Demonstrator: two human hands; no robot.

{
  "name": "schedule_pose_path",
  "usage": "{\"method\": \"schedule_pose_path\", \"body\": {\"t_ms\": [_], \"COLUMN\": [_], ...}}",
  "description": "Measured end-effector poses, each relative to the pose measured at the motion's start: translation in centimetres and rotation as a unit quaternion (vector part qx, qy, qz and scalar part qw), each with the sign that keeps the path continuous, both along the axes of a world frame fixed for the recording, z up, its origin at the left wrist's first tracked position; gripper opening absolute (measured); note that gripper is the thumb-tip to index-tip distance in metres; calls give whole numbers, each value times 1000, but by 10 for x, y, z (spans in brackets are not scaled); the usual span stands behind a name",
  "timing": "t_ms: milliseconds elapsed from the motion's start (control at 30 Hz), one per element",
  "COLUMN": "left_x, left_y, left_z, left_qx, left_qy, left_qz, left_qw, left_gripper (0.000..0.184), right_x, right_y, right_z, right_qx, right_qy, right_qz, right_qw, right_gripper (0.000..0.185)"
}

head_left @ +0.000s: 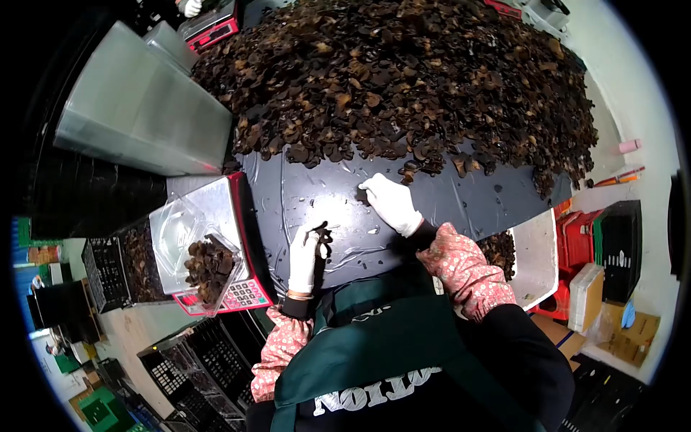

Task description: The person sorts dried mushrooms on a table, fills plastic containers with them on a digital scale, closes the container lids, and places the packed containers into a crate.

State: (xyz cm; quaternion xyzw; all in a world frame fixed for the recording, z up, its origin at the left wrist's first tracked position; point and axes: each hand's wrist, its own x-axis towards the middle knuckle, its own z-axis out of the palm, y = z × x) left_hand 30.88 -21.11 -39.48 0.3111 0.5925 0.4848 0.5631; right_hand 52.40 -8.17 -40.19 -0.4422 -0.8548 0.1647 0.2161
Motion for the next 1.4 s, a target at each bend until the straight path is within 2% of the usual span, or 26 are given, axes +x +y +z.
{"method": "schedule_pose_path", "body": {"t_ms": [33,100,133,200,267,333,400,433,467,500,567,600,667,700,767,867,933,1000,1033,1067,1133,1167,1200,1233,1333,1400], "left_x": [1,-5,-5,-3,6,3,-7,-2,-1,1,8,23,44,48,50,51,52,52,45,36,7,-8,-25,-50,-102,-142], "left_y": [-3,-10,-11,-12,-11,-10,-9,-8,-8,-6,7,19,45,53,55,53,48,41,33,22,-8,-18,-29,-41,-67,-72], "left_z": [2,-12,-13,-16,-7,-23,-28,-20,-15,-11,-13,-20,-4,-27,-7,-8,-8,-11,0,26,83,83,83,112,151,134], "left_qx": [16,-7,-28,-55,-85,-96,-66,-80,-54,-27,16,131,202,256,141,198,167,220,186,186,98,216,319,287,182,227], "left_qy": [-143,-232,-295,-370,-459,-462,-418,-362,-260,-162,53,203,300,418,442,464,408,341,292,292,102,331,533,594,495,540], "left_qz": [9,-15,-20,-18,39,66,43,120,92,60,-12,9,-12,-38,-127,-79,-43,30,0,4,6,52,91,91,279,323], "left_qw": [990,973,955,927,884,879,905,921,960,985,998,970,932,871,877,860,897,913,938,938,990,917,778,746,803,743], "left_gripper": [24,32,34,38,37,32,25,21,18,17,17,25,34,38,19,14,12,12,13,13,17,17,17,14,19,19], "right_x": [-4,-12,-20,-39,-59,-59,-45,-30,-18,-4,22,26,24,20,14,25,43,69,86,105,152,174,192,207,228,170], "right_y": [-2,-13,-24,-46,-68,-78,-76,-65,-54,-50,-35,-30,-24,-21,-19,-26,-40,-59,-70,-80,-100,-109,-117,-122,-116,-106], "right_z": [9,18,32,41,37,38,34,31,39,32,24,18,15,13,9,3,3,4,7,10,16,21,25,27,16,54], "right_qx": [-35,-34,-119,130,30,-14,97,201,185,27,54,60,31,37,55,88,92,30,13,-3,-46,-54,-65,-70,15,-22], "right_qy": [39,125,165,157,317,267,129,8,59,143,29,-15,-52,-57,-57,-28,-35,-35,-54,-72,-162,-213,-264,-278,-213,-150], "right_qz": [-28,-25,-11,115,162,133,58,33,-19,-133,-151,-138,-83,-77,-73,-69,-48,-61,-73,-87,-130,-143,-158,-172,-171,-176], "right_qw": [998,991,979,972,934,954,985,979,981,980,987,988,995,995,994,993,994,997,996,994,977,965,949,943,962,973], "right_gripper": [19,15,12,10,9,10,12,15,15,16,30,37,31,26,16,11,12,13,12,12,13,14,14,19,33,25]}}
